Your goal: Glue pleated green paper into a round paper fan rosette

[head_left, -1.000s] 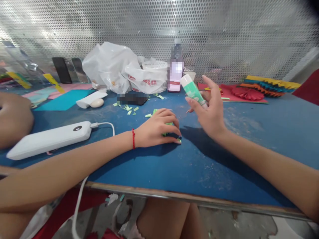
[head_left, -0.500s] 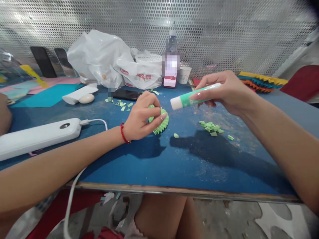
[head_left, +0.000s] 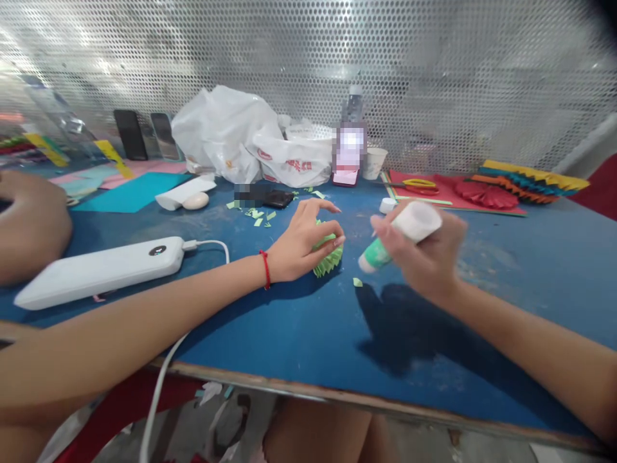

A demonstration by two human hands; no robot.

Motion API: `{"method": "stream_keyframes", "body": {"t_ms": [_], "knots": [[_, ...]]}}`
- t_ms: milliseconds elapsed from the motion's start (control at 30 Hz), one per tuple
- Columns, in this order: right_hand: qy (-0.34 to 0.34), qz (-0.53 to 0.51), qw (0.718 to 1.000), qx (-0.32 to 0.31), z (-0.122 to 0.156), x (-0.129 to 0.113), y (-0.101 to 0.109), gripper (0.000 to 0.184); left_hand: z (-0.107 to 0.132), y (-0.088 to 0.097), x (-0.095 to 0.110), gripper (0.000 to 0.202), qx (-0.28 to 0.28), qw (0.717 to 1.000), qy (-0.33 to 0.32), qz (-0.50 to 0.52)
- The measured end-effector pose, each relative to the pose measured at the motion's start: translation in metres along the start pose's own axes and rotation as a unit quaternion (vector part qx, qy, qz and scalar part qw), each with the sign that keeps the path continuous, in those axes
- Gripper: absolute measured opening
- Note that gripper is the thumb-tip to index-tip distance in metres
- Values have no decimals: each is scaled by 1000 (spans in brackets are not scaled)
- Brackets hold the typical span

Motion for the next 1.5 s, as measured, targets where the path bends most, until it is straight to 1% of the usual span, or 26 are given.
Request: {"method": "stream_keyframes", "body": {"t_ms": [67, 133, 267, 367, 467, 533, 633, 800, 933, 1067, 1167, 1267, 1500], "knots": [[28, 58, 997, -42, 6, -1, -6, 38, 1, -1, -1, 31, -5, 1000, 5, 1], [30, 82, 995, -57, 7, 0, -9, 38, 1, -3, -2, 33, -19, 1000, 0, 10], [35, 84, 991, -100, 3, -2, -14, 34, 1, -10, -5, 38, -74, 997, -23, 20], [52, 85, 987, -126, 5, -2, -17, 33, 1, -11, -6, 42, -89, 996, -19, 21], [49, 75, 988, -125, 9, 2, -18, 37, 1, -11, -6, 46, -90, 996, 1, 23], [44, 71, 989, -125, 10, 5, -18, 35, 1, -11, -6, 49, -99, 995, 8, 22], [55, 76, 986, -134, 11, 5, -19, 33, 0, -12, -4, 55, -113, 993, 6, 22], [65, 73, 986, -136, 10, 2, -19, 33, 0, -11, -2, 61, -120, 992, -9, 23], [67, 76, 985, -140, 10, 2, -20, 30, 0, -12, -2, 57, -128, 991, -14, 23], [51, 81, 985, -143, 10, 4, -19, 34, 0, -14, -5, 48, -118, 992, -22, 27], [43, 93, 985, -140, 11, 4, -19, 33, 0, -15, -6, 44, -112, 993, -29, 29], [35, 94, 985, -139, 11, 4, -18, 30, 0, -16, -6, 42, -111, 993, -31, 29], [29, 97, 985, -143, 11, 2, -17, 31, 0, -16, -5, 41, -115, 993, -27, 23]]}}
Point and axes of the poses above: each hand's wrist, its own z-axis away from the middle knuckle, its own y-axis out of the back of the hand, x = y × z, the point moved 3 cm from there along -z, towards the middle knuckle, and after that the axes turned 6 degrees about -x, right-handed, at the moved point
